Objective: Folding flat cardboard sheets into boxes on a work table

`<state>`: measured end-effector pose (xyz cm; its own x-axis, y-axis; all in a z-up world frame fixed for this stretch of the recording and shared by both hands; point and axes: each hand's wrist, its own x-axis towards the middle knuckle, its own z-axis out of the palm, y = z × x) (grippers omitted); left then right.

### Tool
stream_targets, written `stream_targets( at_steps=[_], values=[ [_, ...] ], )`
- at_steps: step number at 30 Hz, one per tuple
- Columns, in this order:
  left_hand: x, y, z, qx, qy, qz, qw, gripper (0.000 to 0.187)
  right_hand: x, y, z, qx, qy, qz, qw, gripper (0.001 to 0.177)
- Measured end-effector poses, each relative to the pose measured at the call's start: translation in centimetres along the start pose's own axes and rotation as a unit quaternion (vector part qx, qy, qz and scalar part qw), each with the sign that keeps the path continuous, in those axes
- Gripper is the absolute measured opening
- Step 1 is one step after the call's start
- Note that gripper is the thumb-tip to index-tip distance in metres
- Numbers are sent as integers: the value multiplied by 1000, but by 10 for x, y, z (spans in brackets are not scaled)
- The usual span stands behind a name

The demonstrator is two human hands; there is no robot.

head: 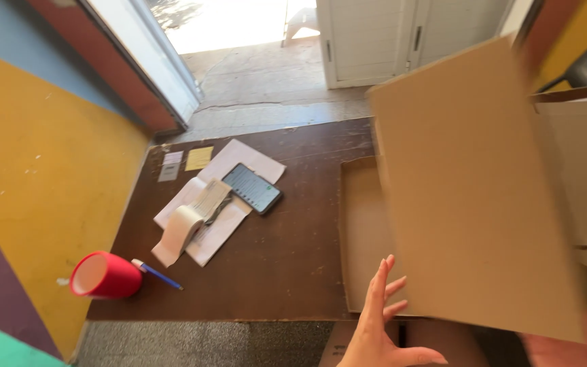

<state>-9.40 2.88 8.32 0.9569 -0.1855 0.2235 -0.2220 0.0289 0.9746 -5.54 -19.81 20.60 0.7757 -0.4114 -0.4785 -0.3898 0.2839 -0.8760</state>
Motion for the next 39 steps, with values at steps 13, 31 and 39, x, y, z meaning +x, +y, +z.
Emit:
stream_targets(
  at_steps=[13,31,39],
  values=[
    [5,-27,-38,156,186,21,970,43,86,123,40,106,-193,-5,975,54],
    [25,-22,-47,225,102,-53,968,56,65,87,53,1,-154,14,988,44],
    [-5,10,-60,257,-17,-56,965,68,77,122,10,-71,-170,28,983,67]
  ],
)
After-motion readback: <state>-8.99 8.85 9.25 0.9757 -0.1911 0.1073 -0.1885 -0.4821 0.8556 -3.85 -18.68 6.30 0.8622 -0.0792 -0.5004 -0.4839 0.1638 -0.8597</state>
